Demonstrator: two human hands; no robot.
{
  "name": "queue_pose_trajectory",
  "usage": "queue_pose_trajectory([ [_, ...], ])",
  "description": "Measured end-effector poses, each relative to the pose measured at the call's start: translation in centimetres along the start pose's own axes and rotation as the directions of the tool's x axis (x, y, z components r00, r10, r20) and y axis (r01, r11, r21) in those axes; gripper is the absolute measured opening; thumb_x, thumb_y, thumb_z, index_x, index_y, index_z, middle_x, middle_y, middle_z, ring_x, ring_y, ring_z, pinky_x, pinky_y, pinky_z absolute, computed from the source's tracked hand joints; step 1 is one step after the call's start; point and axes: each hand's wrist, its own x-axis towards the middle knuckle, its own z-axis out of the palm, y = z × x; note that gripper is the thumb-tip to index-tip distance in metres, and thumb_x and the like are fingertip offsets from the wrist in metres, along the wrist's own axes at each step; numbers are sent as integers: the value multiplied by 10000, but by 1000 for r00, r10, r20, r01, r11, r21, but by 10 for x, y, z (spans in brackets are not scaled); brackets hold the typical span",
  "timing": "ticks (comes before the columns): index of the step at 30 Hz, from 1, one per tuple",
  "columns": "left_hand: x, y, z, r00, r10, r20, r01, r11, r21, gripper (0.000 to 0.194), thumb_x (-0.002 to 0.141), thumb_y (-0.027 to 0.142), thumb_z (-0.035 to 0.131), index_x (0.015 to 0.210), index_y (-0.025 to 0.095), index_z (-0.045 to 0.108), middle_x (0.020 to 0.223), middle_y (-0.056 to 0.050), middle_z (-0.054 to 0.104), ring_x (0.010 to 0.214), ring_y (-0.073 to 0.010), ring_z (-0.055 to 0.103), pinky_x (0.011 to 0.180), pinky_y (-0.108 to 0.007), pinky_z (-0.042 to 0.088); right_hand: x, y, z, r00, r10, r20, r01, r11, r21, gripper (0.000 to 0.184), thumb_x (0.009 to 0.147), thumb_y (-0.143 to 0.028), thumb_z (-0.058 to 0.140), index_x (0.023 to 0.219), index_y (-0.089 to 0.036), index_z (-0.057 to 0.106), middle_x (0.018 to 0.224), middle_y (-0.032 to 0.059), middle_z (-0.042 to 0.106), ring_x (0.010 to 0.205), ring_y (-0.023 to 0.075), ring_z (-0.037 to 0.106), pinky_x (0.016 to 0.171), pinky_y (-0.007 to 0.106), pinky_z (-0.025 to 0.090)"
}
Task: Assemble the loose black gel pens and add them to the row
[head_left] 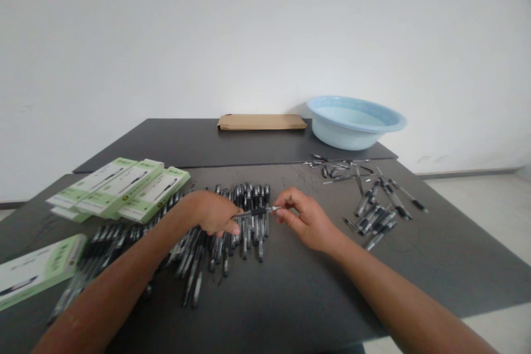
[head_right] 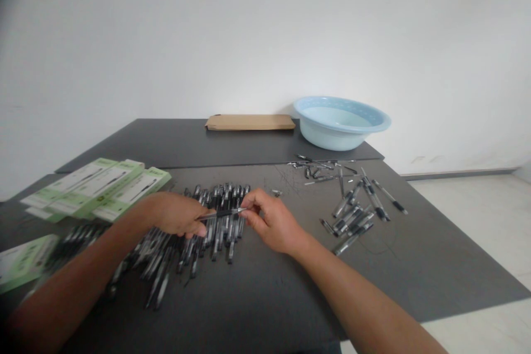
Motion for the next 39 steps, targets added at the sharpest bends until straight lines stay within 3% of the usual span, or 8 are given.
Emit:
queue_pose_trajectory([
  [22,-1,0,2,999,9,-35,-7,998,58,240,854,331,453,957,184,614,747,-44,708,645,-184,612,505,-237,359,-1,1,4,1000,-21,1,21,999,-26,71,879,-196,515,947,-203,498,767,2,568,709,132,542,675,250,423],
  [29,-1,0,4,998,10,-66,-6,998,63,189,831,327,478,864,197,610,695,-21,697,623,-183,609,493,-240,348,-1,0,4,999,-38,3,38,998,-54,69,873,-190,519,937,-206,498,768,3,569,710,135,542,675,254,423],
  [34,0,-1,6,995,26,-92,-20,997,70,202,842,334,477,899,197,613,665,-13,692,618,-185,612,482,-241,337,-1,0,3,999,-48,19,50,994,-97,62,879,-211,511,940,-206,501,781,16,580,729,147,551,679,261,425],
  [39,-1,2,5,998,-6,-59,12,995,100,234,861,339,466,974,191,608,760,-48,727,667,-198,632,494,-246,345,-2,0,3,998,-62,23,65,988,-138,43,886,-229,501,922,-206,495,796,24,586,727,149,547,672,262,422],
])
